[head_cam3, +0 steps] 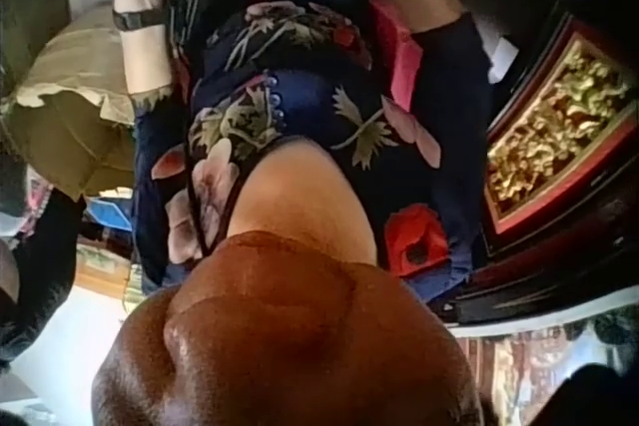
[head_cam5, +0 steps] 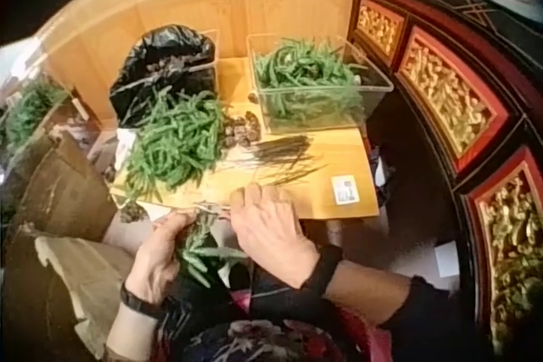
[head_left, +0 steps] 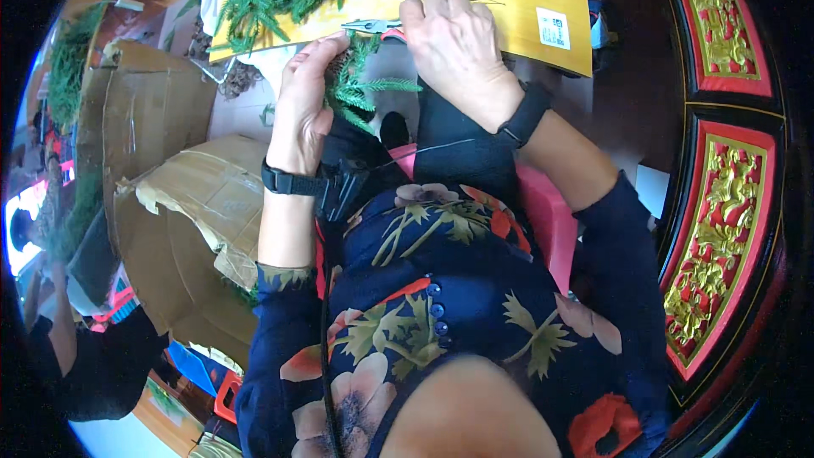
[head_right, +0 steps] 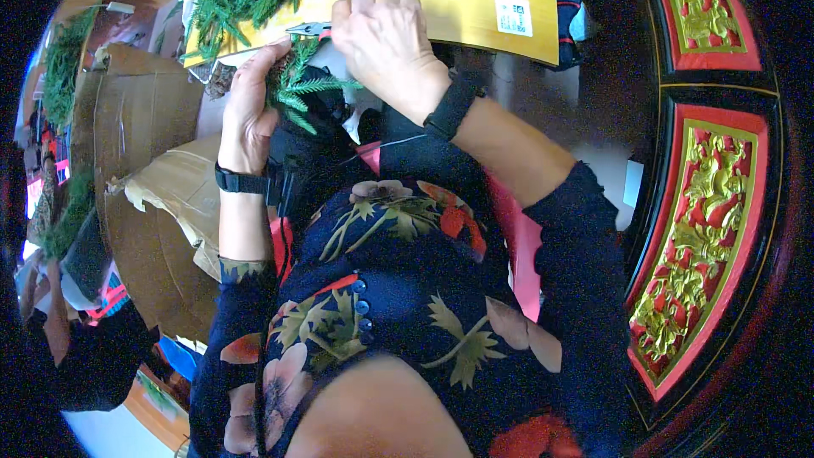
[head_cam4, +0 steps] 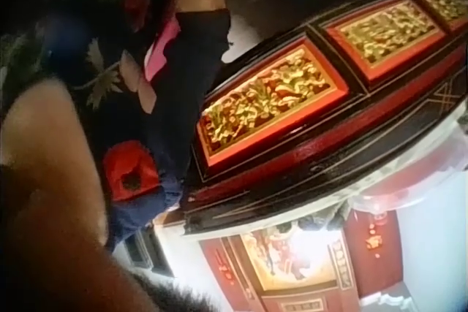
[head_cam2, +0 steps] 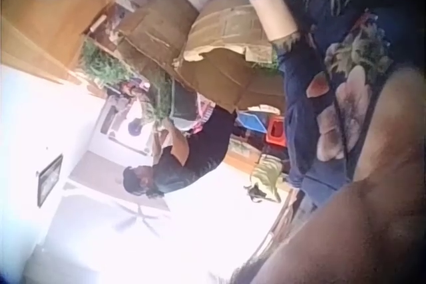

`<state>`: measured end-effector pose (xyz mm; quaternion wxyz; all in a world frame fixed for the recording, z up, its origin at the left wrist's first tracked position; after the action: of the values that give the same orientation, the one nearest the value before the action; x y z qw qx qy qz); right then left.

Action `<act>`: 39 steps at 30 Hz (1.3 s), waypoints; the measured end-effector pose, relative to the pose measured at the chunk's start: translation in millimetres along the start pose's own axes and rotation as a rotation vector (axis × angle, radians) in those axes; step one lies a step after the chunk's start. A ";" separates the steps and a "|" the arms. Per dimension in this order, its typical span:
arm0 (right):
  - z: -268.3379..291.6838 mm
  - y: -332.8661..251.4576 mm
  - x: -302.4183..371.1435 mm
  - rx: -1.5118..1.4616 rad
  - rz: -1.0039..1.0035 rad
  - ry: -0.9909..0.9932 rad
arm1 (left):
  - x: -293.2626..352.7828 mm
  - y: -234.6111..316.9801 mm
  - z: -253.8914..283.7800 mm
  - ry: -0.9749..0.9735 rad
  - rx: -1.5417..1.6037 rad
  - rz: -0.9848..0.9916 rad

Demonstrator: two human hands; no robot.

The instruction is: Assembling decorative items by trimming and attaching artificial green branches and small dried components.

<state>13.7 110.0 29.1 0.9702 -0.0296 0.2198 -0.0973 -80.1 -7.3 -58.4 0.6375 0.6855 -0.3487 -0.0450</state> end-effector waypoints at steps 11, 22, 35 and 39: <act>31.1 -10.2 -11.2 -0.072 0.074 0.030 | 10.6 18.3 9.5 0.093 0.007 -0.210; -22.9 7.3 10.6 -0.673 -0.215 -0.419 | 34.2 39.2 -2.9 0.122 -0.125 -0.438; -18.9 15.2 23.7 -0.831 -0.308 -0.531 | 33.0 43.2 -8.2 0.131 -0.204 -0.463; -14.6 15.6 23.3 -0.831 -0.268 -0.543 | 43.4 54.6 -16.1 0.177 -0.335 -0.547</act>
<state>30.8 120.3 4.6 0.8777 -0.4648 -0.0255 -0.1140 -62.2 -14.0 10.6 0.7335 0.6405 -0.0826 -0.2117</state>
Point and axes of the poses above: each hand's wrist, its own x-axis away from the middle knuckle, its own z-axis out of the back of the hand, y = z × x, the point moved 9 cm from there along -x, towards the middle knuckle, and after that the axes turned 6 degrees about -x, right-handed, at the moved point
